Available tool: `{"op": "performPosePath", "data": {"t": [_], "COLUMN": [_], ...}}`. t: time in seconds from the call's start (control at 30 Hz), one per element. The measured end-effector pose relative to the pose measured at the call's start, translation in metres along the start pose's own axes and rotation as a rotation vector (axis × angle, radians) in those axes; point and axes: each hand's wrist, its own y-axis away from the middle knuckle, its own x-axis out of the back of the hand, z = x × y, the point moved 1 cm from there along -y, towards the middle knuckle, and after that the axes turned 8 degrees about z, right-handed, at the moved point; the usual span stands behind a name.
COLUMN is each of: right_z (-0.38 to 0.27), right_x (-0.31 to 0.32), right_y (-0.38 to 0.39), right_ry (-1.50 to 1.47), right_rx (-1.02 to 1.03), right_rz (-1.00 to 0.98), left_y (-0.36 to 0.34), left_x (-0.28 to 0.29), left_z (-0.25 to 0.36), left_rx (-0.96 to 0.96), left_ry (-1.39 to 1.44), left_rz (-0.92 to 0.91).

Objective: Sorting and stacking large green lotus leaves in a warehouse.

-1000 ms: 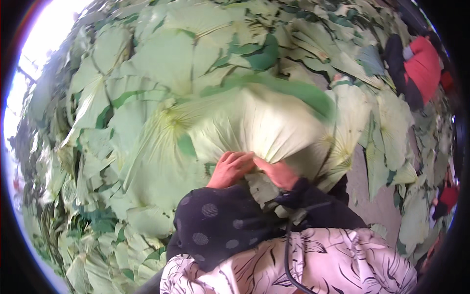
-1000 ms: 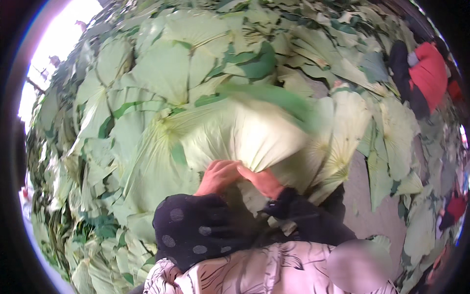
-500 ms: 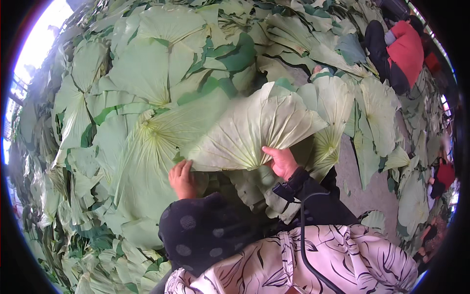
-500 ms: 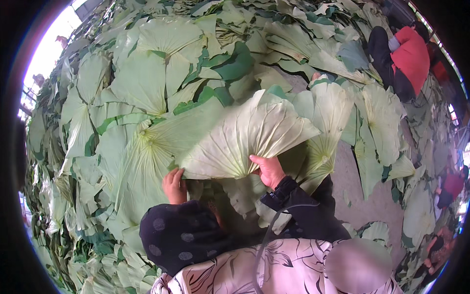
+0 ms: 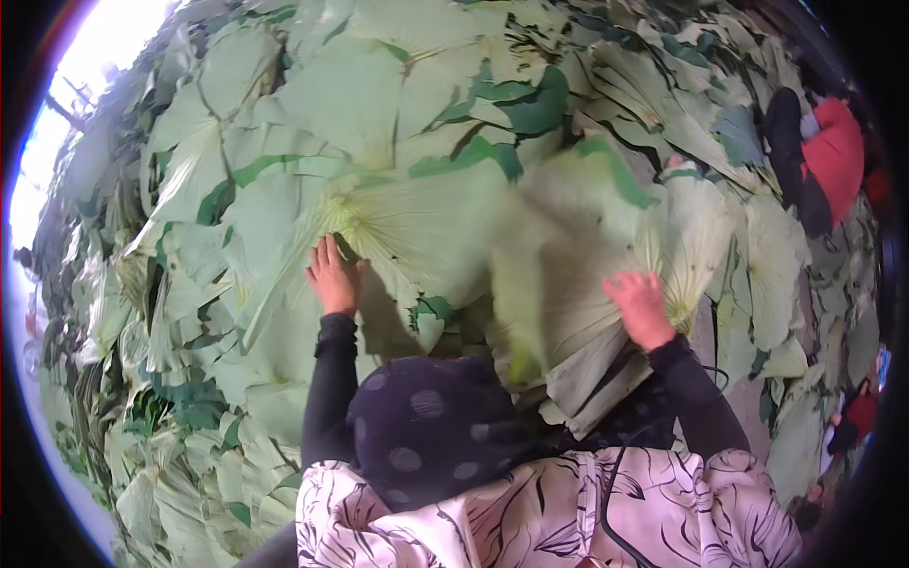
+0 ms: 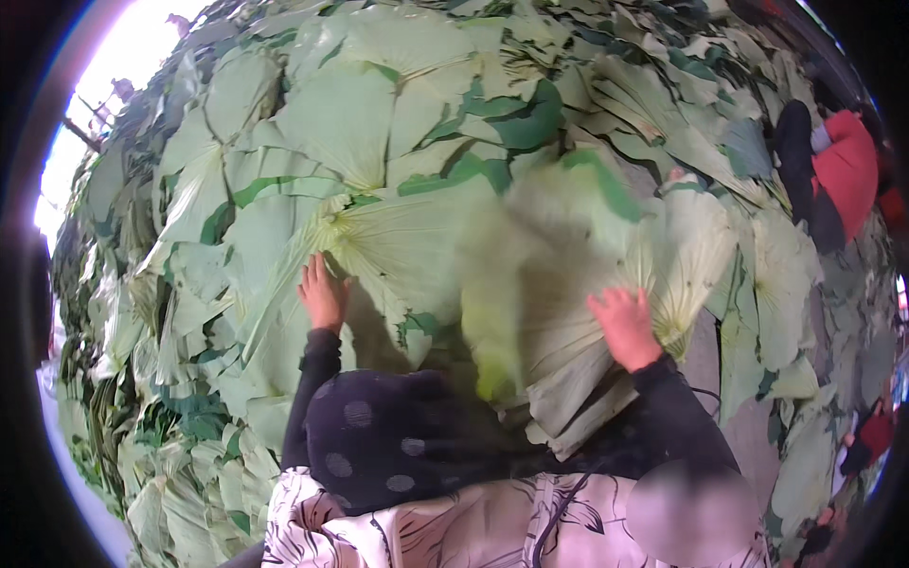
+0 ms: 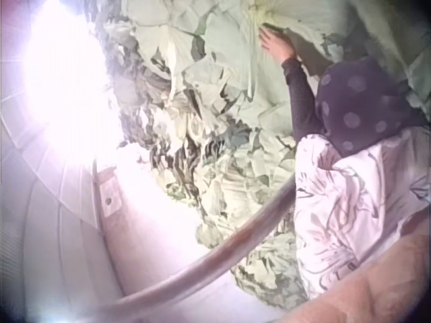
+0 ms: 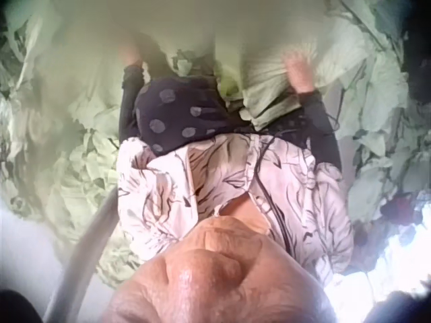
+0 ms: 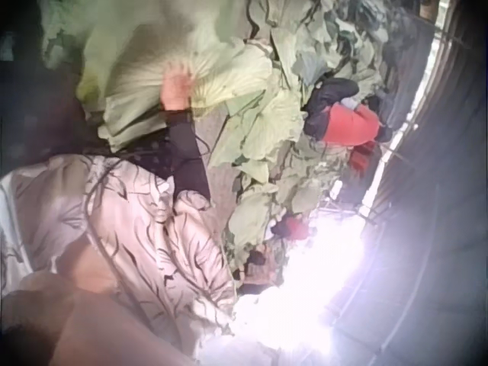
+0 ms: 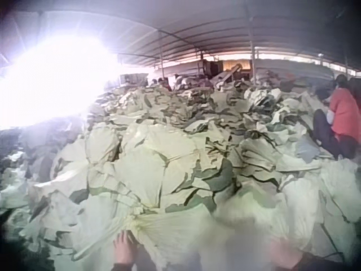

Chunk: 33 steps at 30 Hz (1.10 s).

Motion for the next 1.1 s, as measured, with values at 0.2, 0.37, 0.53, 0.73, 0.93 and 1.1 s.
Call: {"op": "performPosePath", "data": {"t": [0.2,0.37,0.53,0.73,0.93,1.1], "right_z": [-0.021,-0.088,-0.135,-0.004,0.023,0.002], "right_x": [0.004,0.011,-0.039,-0.052,-0.014,0.009], "right_y": [0.031,0.003,-0.037,0.004,0.019,0.010], "right_ry": [-0.233,-1.513,-1.624,-0.707,-0.692,-0.515], "right_rx": [-0.109,-0.443,-0.901,-0.756,-0.872,-0.732], "right_rz": [-0.200,-0.093,0.338,0.411,0.461,0.571], "left_y": [-0.036,-0.014,0.049,0.033,-0.055,-0.088], "left_x": [0.014,0.090,0.076,0.032,-0.019,0.024], "left_z": [-0.005,0.139,0.191,0.111,-0.010,0.041], "left_rx": [0.046,-0.282,-0.305,-0.190,-0.021,0.168], "left_ry": [-0.130,0.405,1.014,0.733,0.106,-0.360], "left_rz": [-0.477,-0.285,-1.208,-0.731,0.009,-0.474]}}
